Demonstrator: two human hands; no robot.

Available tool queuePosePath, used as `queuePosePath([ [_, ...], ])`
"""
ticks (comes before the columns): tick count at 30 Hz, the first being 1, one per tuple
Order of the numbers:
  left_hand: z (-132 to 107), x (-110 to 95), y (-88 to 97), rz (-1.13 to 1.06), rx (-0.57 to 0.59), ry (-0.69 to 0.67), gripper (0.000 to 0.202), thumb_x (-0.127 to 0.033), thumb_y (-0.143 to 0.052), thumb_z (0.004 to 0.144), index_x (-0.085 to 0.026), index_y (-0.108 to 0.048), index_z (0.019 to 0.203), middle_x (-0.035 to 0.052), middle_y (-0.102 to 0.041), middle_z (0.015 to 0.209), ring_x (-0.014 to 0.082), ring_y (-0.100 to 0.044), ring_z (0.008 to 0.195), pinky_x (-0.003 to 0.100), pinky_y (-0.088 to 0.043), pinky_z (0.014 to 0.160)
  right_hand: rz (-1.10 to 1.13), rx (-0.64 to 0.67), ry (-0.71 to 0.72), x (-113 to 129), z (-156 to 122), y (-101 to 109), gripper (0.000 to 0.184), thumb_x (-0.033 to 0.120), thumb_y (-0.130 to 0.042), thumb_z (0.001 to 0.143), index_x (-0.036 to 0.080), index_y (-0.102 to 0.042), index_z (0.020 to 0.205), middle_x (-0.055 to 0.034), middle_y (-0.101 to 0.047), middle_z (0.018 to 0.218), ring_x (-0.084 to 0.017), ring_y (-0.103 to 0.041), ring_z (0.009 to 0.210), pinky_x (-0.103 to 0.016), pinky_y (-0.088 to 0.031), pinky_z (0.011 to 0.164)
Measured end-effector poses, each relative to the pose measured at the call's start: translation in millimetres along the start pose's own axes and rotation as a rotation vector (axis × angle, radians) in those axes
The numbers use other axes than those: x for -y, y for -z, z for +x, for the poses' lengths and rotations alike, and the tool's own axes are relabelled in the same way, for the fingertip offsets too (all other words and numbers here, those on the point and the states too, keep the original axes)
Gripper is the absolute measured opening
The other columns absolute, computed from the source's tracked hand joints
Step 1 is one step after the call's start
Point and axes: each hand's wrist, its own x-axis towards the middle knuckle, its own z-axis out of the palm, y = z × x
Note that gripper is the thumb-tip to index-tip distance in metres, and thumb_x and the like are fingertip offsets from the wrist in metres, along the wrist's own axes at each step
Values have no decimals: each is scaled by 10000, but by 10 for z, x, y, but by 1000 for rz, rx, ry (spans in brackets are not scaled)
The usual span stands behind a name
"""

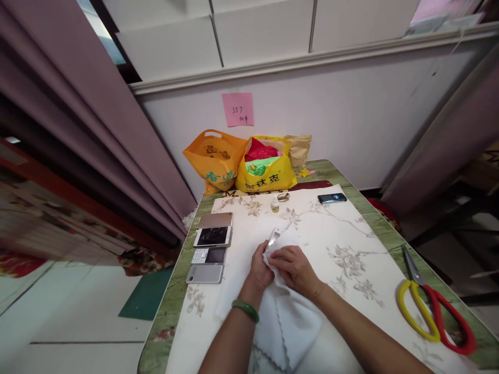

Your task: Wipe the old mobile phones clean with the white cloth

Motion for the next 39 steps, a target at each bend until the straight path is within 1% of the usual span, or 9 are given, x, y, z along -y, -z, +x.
queuePosePath([
  [6,-67,-36,-74,34,-3,27,218,-342,-670,763,-126,-644,759,35,-693,700,134,-637,627,247,-503,670,-6,30,-15,94,-46,28,249,121,-520,839,252,-674,985,-41,-684,988,-206,-566,890,-396,-447,800],
  [10,-118,-48,-156,78,31,-14,281,-378,-633,791,-121,-672,897,85,-729,847,180,-677,783,288,-508,780,16,6,-135,116,-155,132,225,95,-505,801,228,-664,889,-54,-673,923,-208,-569,835,-366,-466,741],
  [15,-189,-28,-259,244,50,-79,418,-396,-587,828,-101,-644,1119,157,-693,1074,235,-673,911,342,-508,781,309,-347,-581,-99,-446,513,156,169,-526,784,221,-653,858,-40,-667,885,-202,-605,821,-337,-491,734],
  [20,-218,106,-352,793,-66,-480,477,-364,-665,784,-206,-616,1232,122,-642,1201,267,-588,1088,382,-453,915,848,-806,-1164,-289,-628,802,256,310,-680,675,206,-622,901,26,-651,663,-161,-577,552,-276,-463,525],
  [23,-215,234,-318,1277,-109,-737,549,-348,-630,804,-210,-541,1328,151,-493,1404,325,-383,1327,474,-256,1107,951,-948,-1249,-271,-605,812,315,301,-740,602,207,-607,872,47,-647,636,-131,-552,498,-254,-453,498],
  [25,-218,296,-262,1573,-95,-781,568,-336,-577,832,-195,-488,1374,166,-426,1459,350,-336,1357,514,-185,1126,908,-976,-1240,-249,-551,781,321,310,-756,600,198,-609,864,42,-648,648,-117,-548,496,-239,-448,493],
  [31,-350,216,-96,2040,-196,-860,776,-431,-625,783,-163,-334,1450,203,-431,1431,372,-352,1319,549,-177,1094,550,-735,-1000,-278,-292,672,353,363,-662,758,168,-627,1050,-58,-687,914,-170,-635,786,-289,-517,678],
  [35,-492,132,45,2055,-360,-835,924,-506,-675,705,-129,-279,1450,195,-545,1235,356,-471,1154,541,-266,1011,220,-406,-766,-161,-85,485,257,295,-545,866,203,-649,1083,-60,-676,940,-170,-611,758,-312,-522,688],
  [39,-544,148,182,2008,-282,-826,851,-288,-616,725,-131,-224,1463,173,-546,1216,324,-482,1149,497,-275,1015,116,-50,-406,60,8,164,244,193,-501,900,234,-672,1070,-63,-668,955,-189,-614,892,-330,-522,802],
])
